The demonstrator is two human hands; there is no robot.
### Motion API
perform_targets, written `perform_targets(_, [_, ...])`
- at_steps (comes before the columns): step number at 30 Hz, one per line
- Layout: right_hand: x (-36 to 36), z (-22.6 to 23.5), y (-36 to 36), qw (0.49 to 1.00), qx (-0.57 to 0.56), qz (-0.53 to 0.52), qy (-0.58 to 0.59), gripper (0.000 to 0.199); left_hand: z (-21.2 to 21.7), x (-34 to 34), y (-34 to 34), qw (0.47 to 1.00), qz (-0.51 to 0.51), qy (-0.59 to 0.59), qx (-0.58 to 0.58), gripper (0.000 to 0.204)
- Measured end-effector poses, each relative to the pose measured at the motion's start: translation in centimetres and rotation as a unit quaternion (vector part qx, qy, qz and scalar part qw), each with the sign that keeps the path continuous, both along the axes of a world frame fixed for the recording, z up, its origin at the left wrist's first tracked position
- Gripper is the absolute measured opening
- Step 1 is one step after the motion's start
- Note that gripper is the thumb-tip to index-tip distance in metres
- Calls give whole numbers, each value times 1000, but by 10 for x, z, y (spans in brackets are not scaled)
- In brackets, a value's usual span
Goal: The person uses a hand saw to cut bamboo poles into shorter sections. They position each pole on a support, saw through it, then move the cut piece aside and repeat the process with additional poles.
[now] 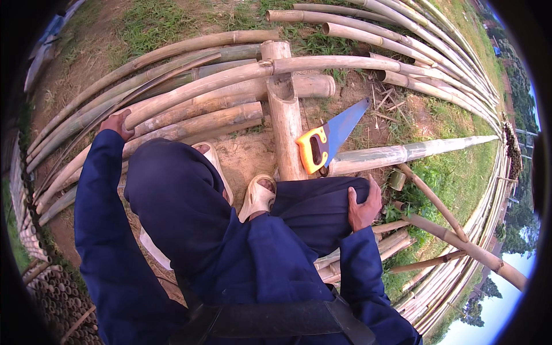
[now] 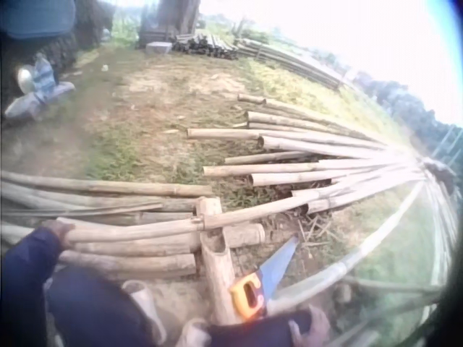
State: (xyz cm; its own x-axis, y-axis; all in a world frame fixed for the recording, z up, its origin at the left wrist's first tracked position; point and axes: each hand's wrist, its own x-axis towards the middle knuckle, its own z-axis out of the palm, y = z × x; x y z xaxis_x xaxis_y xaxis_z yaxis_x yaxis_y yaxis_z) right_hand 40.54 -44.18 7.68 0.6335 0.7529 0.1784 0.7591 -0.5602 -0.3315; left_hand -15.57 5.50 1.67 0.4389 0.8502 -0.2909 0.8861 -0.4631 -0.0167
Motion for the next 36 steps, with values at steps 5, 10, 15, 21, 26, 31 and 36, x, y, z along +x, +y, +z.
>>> perform_targets(5, [5, 3, -1, 997, -75, -14, -24, 72, 35, -74, 39, 983, 149, 102, 36, 65])
perform_targets(10, [-13, 5, 53, 995, -31, 95, 21, 67, 33, -73, 15, 951, 240, 167, 104, 78])
perform_targets(15, [-62, -30, 168, 932, 62, 320, 155, 58, 2, -4, -48, 949, 191, -25, 249, 85])
perform_targets(21, [-112, -65, 283, 889, -69, 453, 20, 70, -24, 55, -112, 889, 289, -225, 273, 78])
perform_targets(26, [-116, -94, 300, 877, -146, 456, -41, 76, -56, 62, -145, 875, 352, -259, 207, 73])
perform_targets(31, [-120, -96, 305, 879, -150, 445, -80, 71, -81, 58, -158, 845, 430, -273, 165, 64])
perform_targets(36, [-123, -85, 322, 865, -196, 455, -83, 63, -93, 54, -149, 774, 502, -368, 112, 70])
